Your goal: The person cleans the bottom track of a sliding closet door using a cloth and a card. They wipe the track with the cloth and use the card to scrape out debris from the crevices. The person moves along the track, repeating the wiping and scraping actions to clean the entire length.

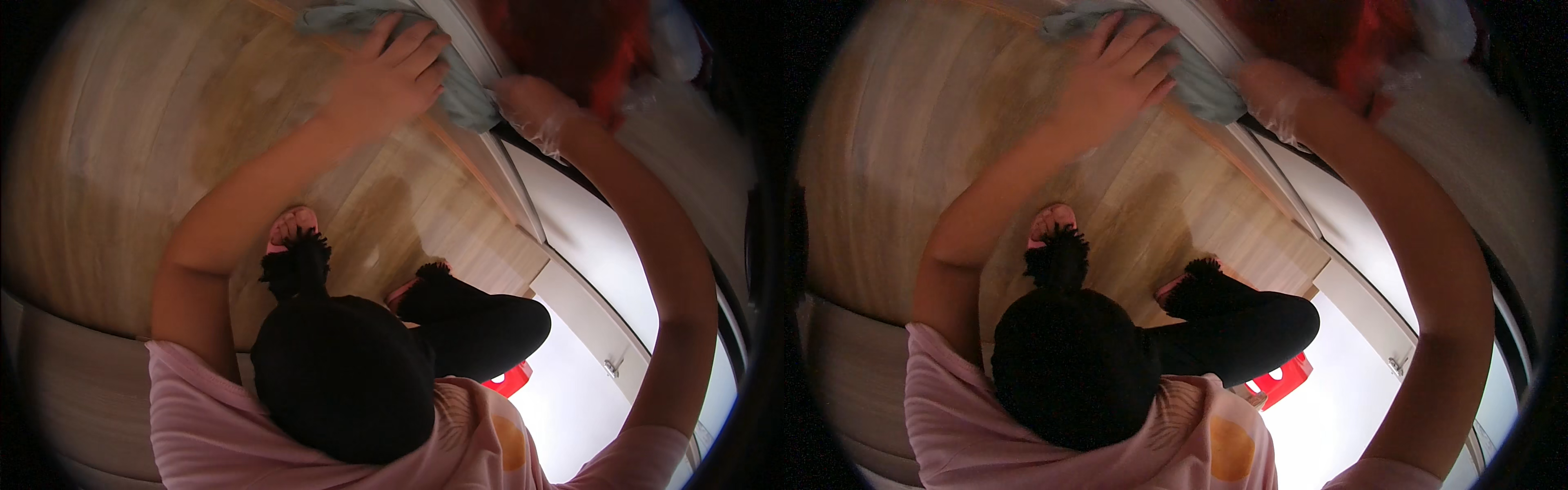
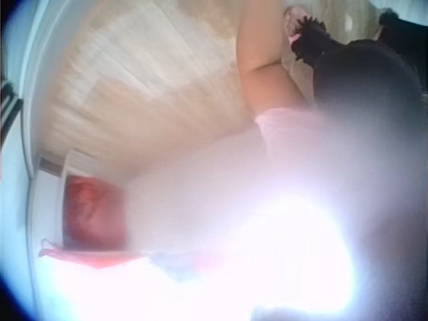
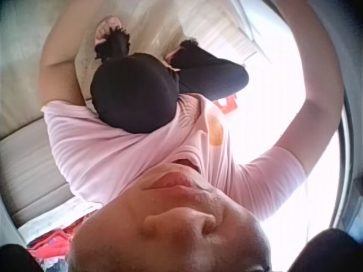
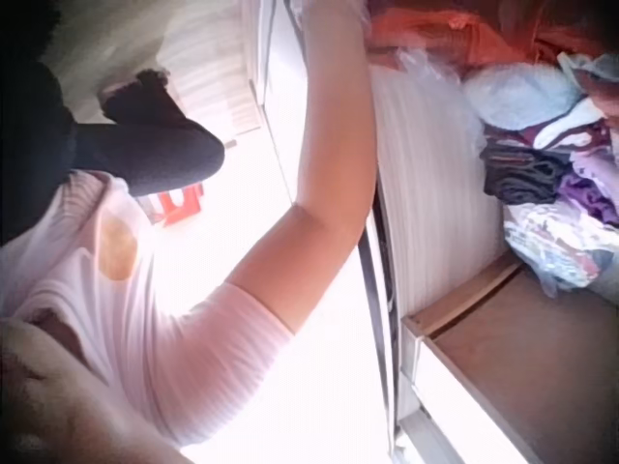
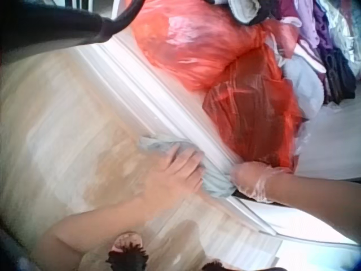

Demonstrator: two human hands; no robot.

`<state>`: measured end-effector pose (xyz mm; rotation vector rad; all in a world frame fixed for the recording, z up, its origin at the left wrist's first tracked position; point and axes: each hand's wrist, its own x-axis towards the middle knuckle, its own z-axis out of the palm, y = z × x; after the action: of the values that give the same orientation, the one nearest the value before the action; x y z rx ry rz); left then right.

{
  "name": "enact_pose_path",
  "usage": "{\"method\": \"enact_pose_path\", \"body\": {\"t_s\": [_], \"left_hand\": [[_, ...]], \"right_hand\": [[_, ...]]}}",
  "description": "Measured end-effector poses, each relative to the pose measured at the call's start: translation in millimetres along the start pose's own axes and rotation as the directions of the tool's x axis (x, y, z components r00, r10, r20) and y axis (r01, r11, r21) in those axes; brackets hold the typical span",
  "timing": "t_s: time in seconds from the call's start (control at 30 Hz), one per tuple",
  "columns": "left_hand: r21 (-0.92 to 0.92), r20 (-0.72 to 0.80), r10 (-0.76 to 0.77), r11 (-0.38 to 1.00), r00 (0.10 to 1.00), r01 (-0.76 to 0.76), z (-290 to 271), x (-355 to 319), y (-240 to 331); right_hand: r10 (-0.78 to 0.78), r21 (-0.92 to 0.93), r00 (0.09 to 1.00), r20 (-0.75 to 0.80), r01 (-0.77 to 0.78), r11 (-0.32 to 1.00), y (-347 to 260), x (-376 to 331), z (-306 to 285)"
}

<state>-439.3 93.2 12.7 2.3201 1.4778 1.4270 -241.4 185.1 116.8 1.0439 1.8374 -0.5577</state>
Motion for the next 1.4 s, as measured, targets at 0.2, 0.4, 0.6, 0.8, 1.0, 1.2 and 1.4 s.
{"method": "enact_pose_path", "body": {"t_s": [0.2,0.4,0.6,0.8,1.0,1.2,1.4], "left_hand": [[-0.097,0.242,0.045,0.995,0.969,-0.022,10,-3,17],[-0.071,0.259,0.204,0.979,0.944,-0.192,37,-3,69],[-0.049,0.269,0.219,0.976,0.938,-0.214,46,-11,66],[-0.06,0.226,0.196,0.981,0.954,-0.187,49,-18,59],[0.003,0.236,0.198,0.979,0.952,-0.204,52,-13,69],[0.026,0.307,0.224,0.969,0.925,-0.244,52,-9,70],[0.024,0.22,0.196,0.978,0.956,-0.206,61,-17,66]], "right_hand": [[-0.08,-0.188,0.996,0.042,0.087,0.978,9,9,-11],[-0.213,-0.425,0.961,0.174,0.269,0.865,12,14,-5],[0.002,-0.34,1.0,0.019,0.005,0.94,-15,9,-2],[-0.057,-0.245,0.996,0.075,0.074,0.967,-22,-1,-28],[-0.11,-0.555,0.944,0.311,0.274,0.785,11,24,6],[0.048,-0.615,0.953,0.299,0.154,0.773,-8,18,2],[-0.392,-0.708,0.92,-0.01,0.27,0.653,-18,-33,-50]]}}
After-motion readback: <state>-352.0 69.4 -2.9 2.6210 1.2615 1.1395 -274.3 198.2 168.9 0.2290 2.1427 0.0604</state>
